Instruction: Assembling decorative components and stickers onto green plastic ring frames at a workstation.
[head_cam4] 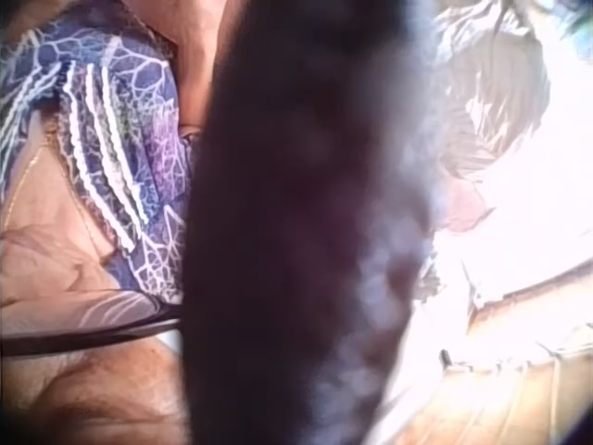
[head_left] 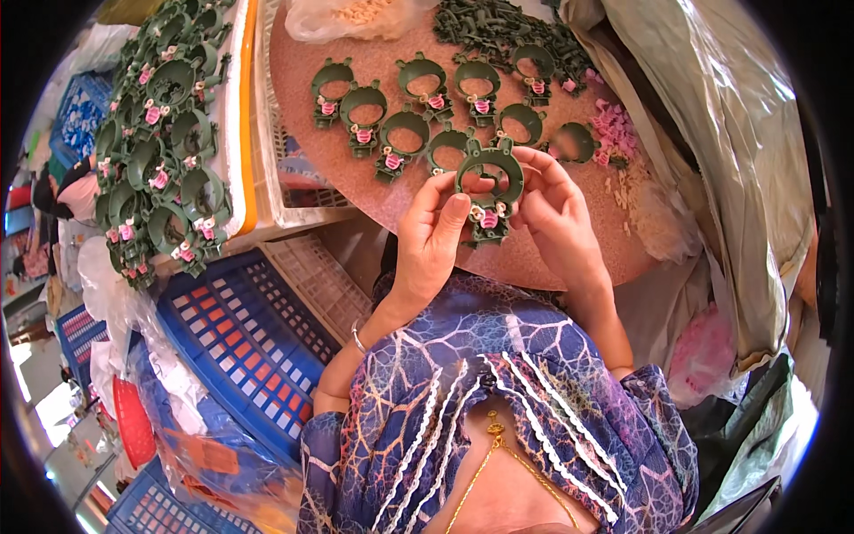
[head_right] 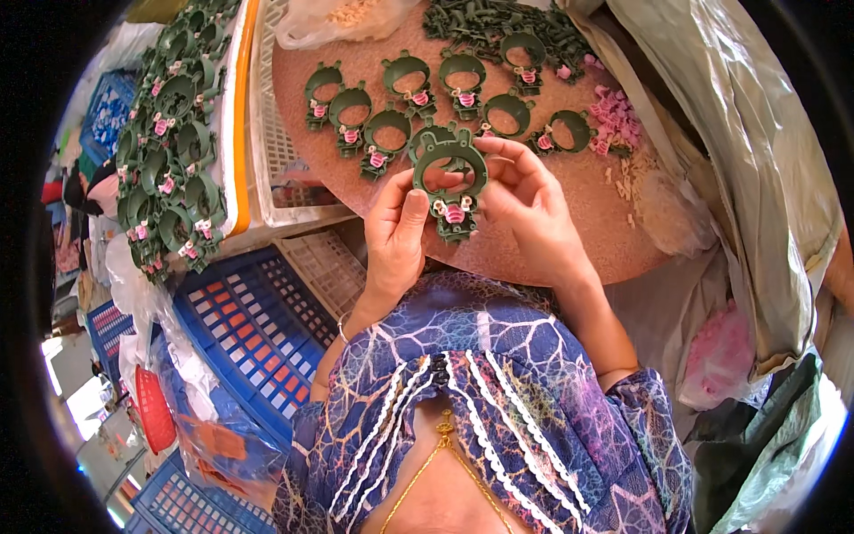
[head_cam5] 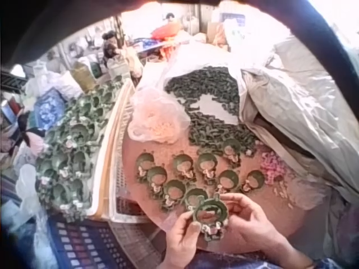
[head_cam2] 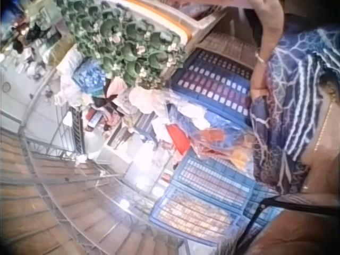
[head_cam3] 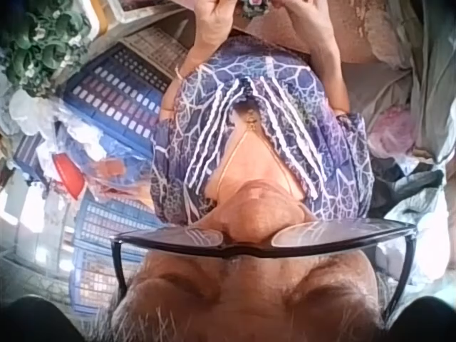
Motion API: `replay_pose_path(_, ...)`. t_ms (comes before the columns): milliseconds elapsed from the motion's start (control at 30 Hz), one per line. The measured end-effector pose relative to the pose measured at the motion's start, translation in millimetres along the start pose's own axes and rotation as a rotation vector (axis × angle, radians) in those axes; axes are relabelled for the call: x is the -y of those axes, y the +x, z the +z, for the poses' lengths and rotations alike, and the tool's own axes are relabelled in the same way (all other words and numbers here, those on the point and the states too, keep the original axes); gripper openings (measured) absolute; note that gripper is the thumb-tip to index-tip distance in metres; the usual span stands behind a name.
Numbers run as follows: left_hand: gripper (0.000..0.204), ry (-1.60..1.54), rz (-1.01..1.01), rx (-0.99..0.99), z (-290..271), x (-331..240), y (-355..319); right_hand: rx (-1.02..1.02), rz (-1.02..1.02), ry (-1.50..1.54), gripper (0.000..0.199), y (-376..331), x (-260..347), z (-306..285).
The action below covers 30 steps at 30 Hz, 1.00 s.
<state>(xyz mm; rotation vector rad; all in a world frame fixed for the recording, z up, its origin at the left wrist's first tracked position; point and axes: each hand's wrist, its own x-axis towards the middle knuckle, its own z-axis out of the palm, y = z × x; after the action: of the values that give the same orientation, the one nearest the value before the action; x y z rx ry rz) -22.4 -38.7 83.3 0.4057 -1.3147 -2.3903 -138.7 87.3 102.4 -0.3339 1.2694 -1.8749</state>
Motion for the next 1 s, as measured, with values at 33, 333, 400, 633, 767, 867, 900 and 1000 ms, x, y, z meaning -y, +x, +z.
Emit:
replay_pose_path(33, 0.033, -0.011, 0.008, -0.013, 0, 0, -1, 0.057, 0.035, 0.087, 0.039, 0, 2, -6)
replay_pose_path(333, 0.050, 1.406, 0.988, -0.165, -22, -12, -41, 0.026, 0.067, 0.162, 0.032, -7, -11, 13)
replay_pose_path(400, 0.050, 1.510, 1.019, -0.116, -25, -3, -55, 0.059, 0.087, 0.214, 0.034, -13, -18, 19)
replay_pose_path(633, 0.043, 1.401, 0.986, -0.291, -32, 21, -87, 0.157, 0.121, 0.053, 0.036, -27, -42, 41)
replay_pose_path(767, 0.024, 0.811, 0.346, -0.638, -39, 23, -100, 0.206, 0.156, -0.228, 0.044, -30, -40, 46)
replay_pose_path(867, 0.019, -0.363, 0.118, -0.584, -70, 35, -89, 0.089, -0.127, -0.453, 0.033, -35, -36, 35)
replay_pose_path(900, 0.018, -0.519, 0.043, -0.555, -77, 35, -86, 0.052, -0.178, -0.485, 0.030, -35, -33, 29)
replay_pose_path(1000, 0.019, -0.703, -0.073, -0.516, -84, 42, -72, 0.005, -0.245, -0.389, 0.025, -34, -30, 6)
